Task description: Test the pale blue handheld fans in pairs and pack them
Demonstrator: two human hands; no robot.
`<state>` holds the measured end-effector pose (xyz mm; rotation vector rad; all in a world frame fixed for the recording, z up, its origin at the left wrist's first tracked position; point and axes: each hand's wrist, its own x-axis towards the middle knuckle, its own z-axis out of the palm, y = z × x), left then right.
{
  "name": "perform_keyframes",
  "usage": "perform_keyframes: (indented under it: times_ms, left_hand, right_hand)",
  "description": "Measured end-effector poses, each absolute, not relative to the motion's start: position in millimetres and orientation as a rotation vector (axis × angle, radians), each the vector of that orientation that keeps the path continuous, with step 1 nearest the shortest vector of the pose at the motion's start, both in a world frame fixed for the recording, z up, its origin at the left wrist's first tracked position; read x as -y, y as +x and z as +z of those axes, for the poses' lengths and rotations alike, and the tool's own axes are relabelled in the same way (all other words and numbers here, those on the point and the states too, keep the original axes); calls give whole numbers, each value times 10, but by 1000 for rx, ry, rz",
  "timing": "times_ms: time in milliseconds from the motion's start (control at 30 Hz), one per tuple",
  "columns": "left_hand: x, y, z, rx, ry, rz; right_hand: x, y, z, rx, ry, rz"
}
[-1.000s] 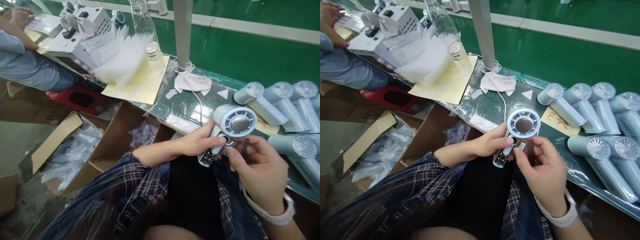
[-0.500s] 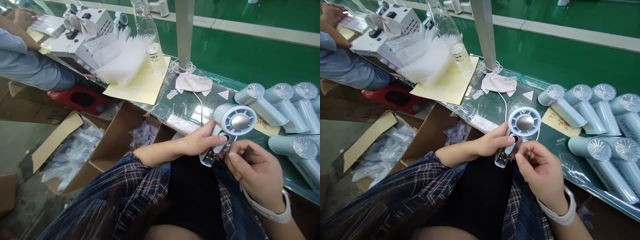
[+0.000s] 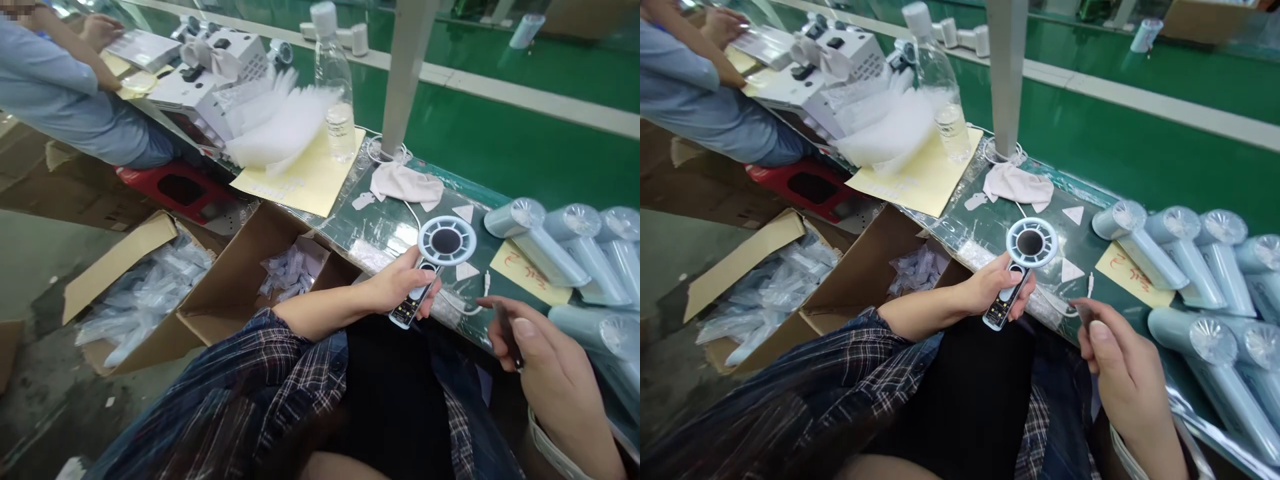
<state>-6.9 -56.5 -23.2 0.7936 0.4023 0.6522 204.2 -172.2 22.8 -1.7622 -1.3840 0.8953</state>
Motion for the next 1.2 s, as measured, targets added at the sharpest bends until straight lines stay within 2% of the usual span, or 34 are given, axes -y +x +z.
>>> perform_keyframes:
  times_ms: [133,267,367,467,567,633,700,833,967,1033,1100,1200]
  left_hand:
    - [352,-494,-368,-508,771,893]
    - [229,-1039,-401,-547,682,1152]
    - [249,-1376,-353,-597,646,1297]
    - [296,-1567,-300,-653,651,1309]
    - [309,-1584,-250,-657,681,1206]
    - [287,-1498,-208,-606,732,1116]
    - [249,-1342,-162,-524,766,1035]
    - [184,-881,-95,-453,757,871]
    - [240,-365,-47,-420,749,747]
    - [328,-130,-12,-362,768,695]
    - [441,85,9,-253,759,579]
    - [609,375,-25,-89,671,323]
  right_hand:
    - [1326,1962,244,1513,-1943,827]
    - [497,1405,317,1949,-1749,818]
    - [-194,880,367,2010,-1699,931]
    - [-558,557,375,1934,-1712,703]
    - [-387,593,327,1993,-1572,503]
    - [-75,806,283,2043,-1547,619]
    - [283,1099,256,1948,-1686,756]
    - [946,1665,260,1501,-2065,587]
    - [1435,1965,245,1222,-2166,585]
    - [1570,2005,237,1115,-2077,611]
    - [1627,2009,256,1003,-1795,720]
    - [1633,2037,332,879,-1310,1145]
